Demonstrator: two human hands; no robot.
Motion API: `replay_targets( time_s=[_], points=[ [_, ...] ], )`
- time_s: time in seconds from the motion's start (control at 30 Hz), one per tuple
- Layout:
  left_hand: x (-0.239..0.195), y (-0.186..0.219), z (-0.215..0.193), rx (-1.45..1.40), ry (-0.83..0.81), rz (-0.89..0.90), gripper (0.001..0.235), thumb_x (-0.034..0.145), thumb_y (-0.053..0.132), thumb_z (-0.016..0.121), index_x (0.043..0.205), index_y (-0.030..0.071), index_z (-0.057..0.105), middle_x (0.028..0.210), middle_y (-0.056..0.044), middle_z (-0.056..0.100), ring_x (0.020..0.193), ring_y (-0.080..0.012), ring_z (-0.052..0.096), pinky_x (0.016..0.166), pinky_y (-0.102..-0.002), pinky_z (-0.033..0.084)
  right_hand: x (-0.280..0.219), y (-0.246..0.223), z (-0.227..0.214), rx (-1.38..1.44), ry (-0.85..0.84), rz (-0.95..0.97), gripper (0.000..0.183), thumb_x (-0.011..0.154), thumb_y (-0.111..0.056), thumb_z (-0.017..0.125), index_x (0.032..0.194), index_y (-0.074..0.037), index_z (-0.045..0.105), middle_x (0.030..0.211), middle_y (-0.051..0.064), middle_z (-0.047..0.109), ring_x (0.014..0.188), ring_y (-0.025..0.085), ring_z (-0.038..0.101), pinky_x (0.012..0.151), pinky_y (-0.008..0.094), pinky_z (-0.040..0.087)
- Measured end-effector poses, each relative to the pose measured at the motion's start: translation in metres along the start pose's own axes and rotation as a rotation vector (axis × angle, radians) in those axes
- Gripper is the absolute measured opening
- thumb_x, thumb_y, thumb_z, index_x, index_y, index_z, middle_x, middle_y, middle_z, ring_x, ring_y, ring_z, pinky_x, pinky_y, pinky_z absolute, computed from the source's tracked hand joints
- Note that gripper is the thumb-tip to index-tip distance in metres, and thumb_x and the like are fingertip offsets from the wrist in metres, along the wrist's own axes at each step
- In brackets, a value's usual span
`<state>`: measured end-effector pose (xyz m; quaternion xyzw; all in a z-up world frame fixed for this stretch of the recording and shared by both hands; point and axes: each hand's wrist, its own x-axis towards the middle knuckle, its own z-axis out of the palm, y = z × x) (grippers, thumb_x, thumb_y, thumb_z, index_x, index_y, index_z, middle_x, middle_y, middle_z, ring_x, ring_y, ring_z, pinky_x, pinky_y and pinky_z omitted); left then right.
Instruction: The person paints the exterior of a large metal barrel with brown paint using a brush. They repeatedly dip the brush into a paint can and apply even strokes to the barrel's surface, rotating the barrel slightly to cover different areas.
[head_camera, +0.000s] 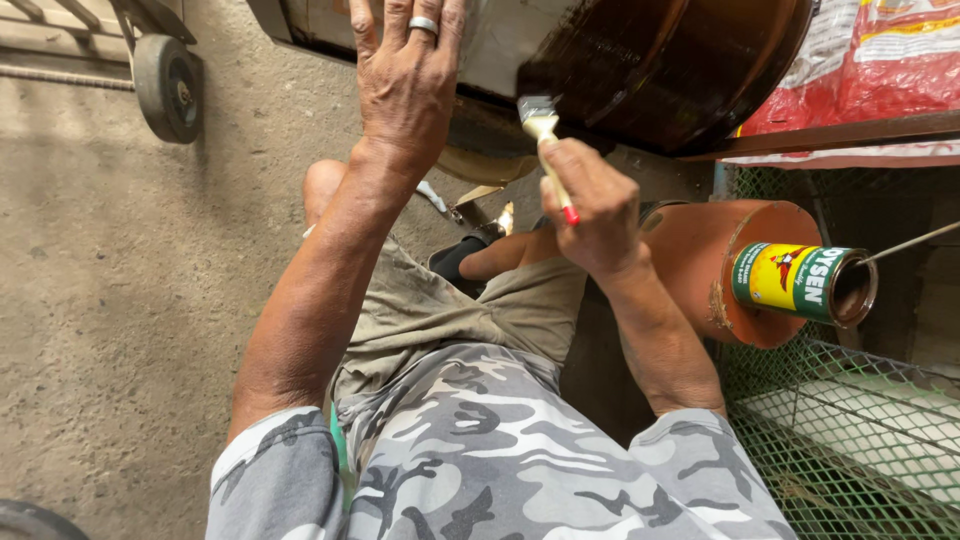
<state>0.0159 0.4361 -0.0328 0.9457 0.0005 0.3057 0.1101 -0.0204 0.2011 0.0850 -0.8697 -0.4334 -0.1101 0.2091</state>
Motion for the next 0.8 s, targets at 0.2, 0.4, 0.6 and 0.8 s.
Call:
replay_targets(
  time_s=[0.2, 0.4, 0.6, 0.8],
  points=[
    [0.000, 0.000, 0.001, 0.009, 0.045, 0.008, 0.074, 0.091, -0.004, 0.071, 0.158, 0.002, 0.039, 0.156, -0.018, 0.044, 0.153, -0.0346, 0.034, 0.127, -0.063, 0.014, 0.007, -0.003, 0.004, 0.195, -0.043, 0.033, 0.024, 0.098, -0.005, 0.065, 0.120, 0.005, 0.067, 0.115, 0.021, 0.071, 0.101, 0.034, 0.074, 0.088, 0.038, 0.062],
    [0.002, -0.001, 0.003, 0.044, 0.050, 0.019, 0.075, 0.092, -0.007, 0.071, 0.159, 0.001, 0.038, 0.160, -0.020, 0.038, 0.157, -0.0361, 0.029, 0.129, -0.062, 0.013, 0.040, 0.022, -0.021, 0.348, -0.196, 0.182, 0.023, 0.098, -0.003, 0.063, 0.119, 0.005, 0.070, 0.095, 0.015, 0.072, 0.075, 0.021, 0.068, 0.071, 0.029, 0.055],
    [0.002, -0.001, 0.004, 0.057, 0.055, 0.021, 0.075, 0.091, -0.006, 0.071, 0.159, 0.002, 0.039, 0.162, -0.020, 0.036, 0.157, -0.0361, 0.028, 0.130, -0.061, 0.013, 0.068, 0.029, -0.047, 0.299, -0.136, 0.113, 0.020, 0.103, -0.003, 0.066, 0.120, 0.005, 0.072, 0.098, 0.015, 0.075, 0.081, 0.018, 0.071, 0.074, 0.028, 0.056],
    [0.002, -0.002, -0.001, 0.016, 0.009, 0.024, 0.068, 0.092, -0.005, 0.068, 0.156, -0.001, 0.044, 0.163, -0.022, 0.034, 0.158, -0.0383, 0.026, 0.128, -0.063, 0.014, 0.085, 0.034, -0.073, 0.105, 0.016, -0.053, 0.019, 0.106, 0.003, 0.066, 0.124, 0.007, 0.070, 0.106, 0.020, 0.073, 0.094, 0.027, 0.074, 0.085, 0.033, 0.059]
  ],
)
